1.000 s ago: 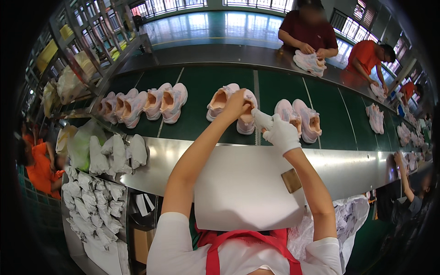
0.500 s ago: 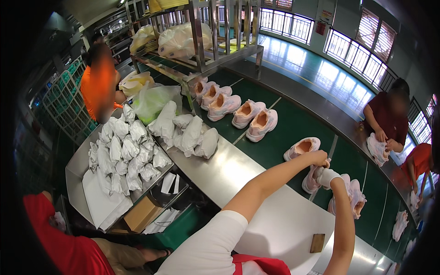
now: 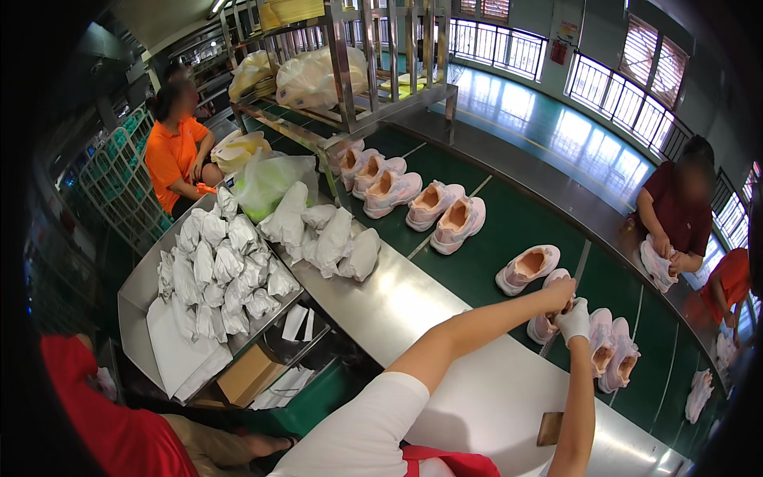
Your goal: The person takes white tissue paper from a large bag, crumples it into a ball, and stuffs it into the opening of white shoes moving along a conveyor belt. The person repeats this process for multiple pairs of shoes.
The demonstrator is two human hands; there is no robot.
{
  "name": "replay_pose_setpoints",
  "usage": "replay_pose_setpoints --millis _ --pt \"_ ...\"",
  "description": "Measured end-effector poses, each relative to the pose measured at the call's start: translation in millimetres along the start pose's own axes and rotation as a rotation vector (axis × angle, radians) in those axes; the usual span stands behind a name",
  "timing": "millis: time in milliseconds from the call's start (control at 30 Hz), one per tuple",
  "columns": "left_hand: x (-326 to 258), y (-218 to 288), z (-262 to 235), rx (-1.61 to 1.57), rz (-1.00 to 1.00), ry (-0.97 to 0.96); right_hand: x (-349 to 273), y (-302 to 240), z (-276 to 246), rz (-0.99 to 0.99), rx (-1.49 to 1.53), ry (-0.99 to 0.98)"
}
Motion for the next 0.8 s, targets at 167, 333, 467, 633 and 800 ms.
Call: replay_pose_setpoints --millis 167,333,467,633,800 --pt "6.1 2.0 11.7 0.05 -0.009 0.303 25.6 41.2 40.1 0.215 -0.063 0.01" --pt "-7.6 9.1 -3.6 0.034 0.182 -0.12 22.2 43.4 46.5 0.167 -0.008 -0.194" --pt "-55.3 -22.4 -90.7 0.352 -0.263 0.196 23.9 61.6 69.0 0.097 0.129 -0.193" --pt "-57.7 -92.9 -54.3 0.242 -0.285 0.11 22.4 38.0 61.9 0.198 0.168 -0.121" --pt "-68.3 -43.7 -45.7 0.226 -0.31 -0.099 2.9 48.5 48.3 0.195 0.705 -0.184"
Point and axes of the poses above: each hand's wrist, its own x-axis towards the middle knuckle, its own z-axis out of the palm, y = z × x, the point moved 10 cm from there along x, towards the middle knuckle, and after that the axes turned 5 degrees about -x, right-handed, at the moved point
